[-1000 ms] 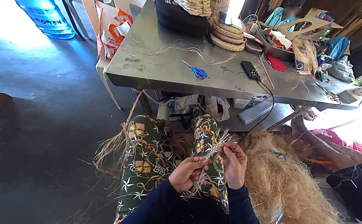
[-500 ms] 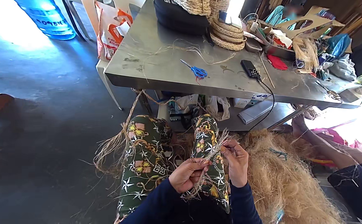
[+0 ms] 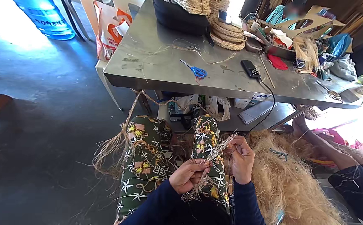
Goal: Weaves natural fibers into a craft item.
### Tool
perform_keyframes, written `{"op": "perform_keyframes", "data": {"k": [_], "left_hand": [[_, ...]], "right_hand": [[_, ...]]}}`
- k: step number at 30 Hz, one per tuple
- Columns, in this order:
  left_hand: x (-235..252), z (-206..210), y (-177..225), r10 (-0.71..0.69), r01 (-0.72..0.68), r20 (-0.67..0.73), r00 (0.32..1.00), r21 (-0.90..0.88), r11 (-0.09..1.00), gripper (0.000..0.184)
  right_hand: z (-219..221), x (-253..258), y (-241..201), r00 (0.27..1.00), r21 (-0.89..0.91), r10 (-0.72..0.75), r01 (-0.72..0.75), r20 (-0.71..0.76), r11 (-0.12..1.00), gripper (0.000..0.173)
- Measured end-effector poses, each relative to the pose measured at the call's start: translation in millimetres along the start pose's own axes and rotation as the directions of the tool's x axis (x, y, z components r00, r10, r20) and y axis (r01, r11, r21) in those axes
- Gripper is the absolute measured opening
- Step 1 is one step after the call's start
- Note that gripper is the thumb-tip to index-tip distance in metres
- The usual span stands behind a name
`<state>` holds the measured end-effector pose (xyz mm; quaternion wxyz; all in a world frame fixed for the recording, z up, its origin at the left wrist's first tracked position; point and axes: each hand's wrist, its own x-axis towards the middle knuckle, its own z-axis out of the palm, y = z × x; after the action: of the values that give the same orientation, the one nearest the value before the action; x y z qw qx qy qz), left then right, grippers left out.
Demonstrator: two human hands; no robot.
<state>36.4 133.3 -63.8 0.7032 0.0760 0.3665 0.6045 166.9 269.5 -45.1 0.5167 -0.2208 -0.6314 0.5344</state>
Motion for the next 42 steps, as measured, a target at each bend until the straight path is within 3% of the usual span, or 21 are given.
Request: {"op": "perform_keyframes", "data": {"k": [9,14,17,19,21,23,25,28,32,42], "left_hand": [[-0.3,2.8,0.4,0.067,-0.065,-0.046,0.997,0.042,0.997,0.024],[-0.2,3.2,-0.4,0.147,-0.137,-0.118,0.982,0.088,0.987,0.021],[-0.6,3.4,-1.1,0.244,-0.219,-0.181,0.953,0.144,0.965,0.019],[-0.4,5.1,-0.6,0.298,-0.262,-0.222,0.929,0.177,0.949,0.018],[0.1,5.8,-0.1,0.328,-0.284,-0.248,0.912,0.196,0.939,0.017],[1.3,5.3,-1.5,0.357,-0.304,-0.254,0.899,0.227,0.925,0.017],[2.9,4.4,-5.0,0.411,-0.342,-0.229,0.882,0.287,0.895,0.017],[3.2,3.3,-8.3,0.455,-0.365,-0.174,0.873,0.384,0.848,0.016],[3.6,3.5,-10.3,0.448,-0.340,-0.183,0.875,0.426,0.838,0.015],[3.2,8.2,-9.0,0.372,-0.286,-0.269,0.889,0.309,0.907,0.019]], "right_hand": [[2.1,6.8,4.3,0.999,-0.080,-0.038,0.039,0.010,0.996,0.009],[2.8,7.1,7.9,1.000,-0.024,0.002,-0.002,0.006,1.000,0.014],[-5.9,-0.3,9.5,0.987,-0.049,0.079,-0.086,-0.138,0.995,0.032],[-7.5,-9.5,8.6,0.972,-0.099,0.110,-0.133,-0.209,0.986,0.026],[-8.3,-21.4,3.2,0.972,-0.076,0.228,-0.231,-0.050,0.970,0.024],[-5.5,-28.9,-1.5,0.921,-0.059,0.356,-0.351,0.162,0.935,0.022],[2.4,-30.6,-3.0,0.862,-0.002,0.443,-0.457,0.245,0.890,0.024],[14.0,-28.0,-1.8,0.836,0.117,0.496,-0.531,0.234,0.840,0.019],[21.1,-26.4,0.2,0.850,0.219,0.493,-0.524,0.184,0.823,0.011],[15.4,-32.0,9.7,0.870,0.333,0.477,-0.488,0.121,0.807,0.012]]}}
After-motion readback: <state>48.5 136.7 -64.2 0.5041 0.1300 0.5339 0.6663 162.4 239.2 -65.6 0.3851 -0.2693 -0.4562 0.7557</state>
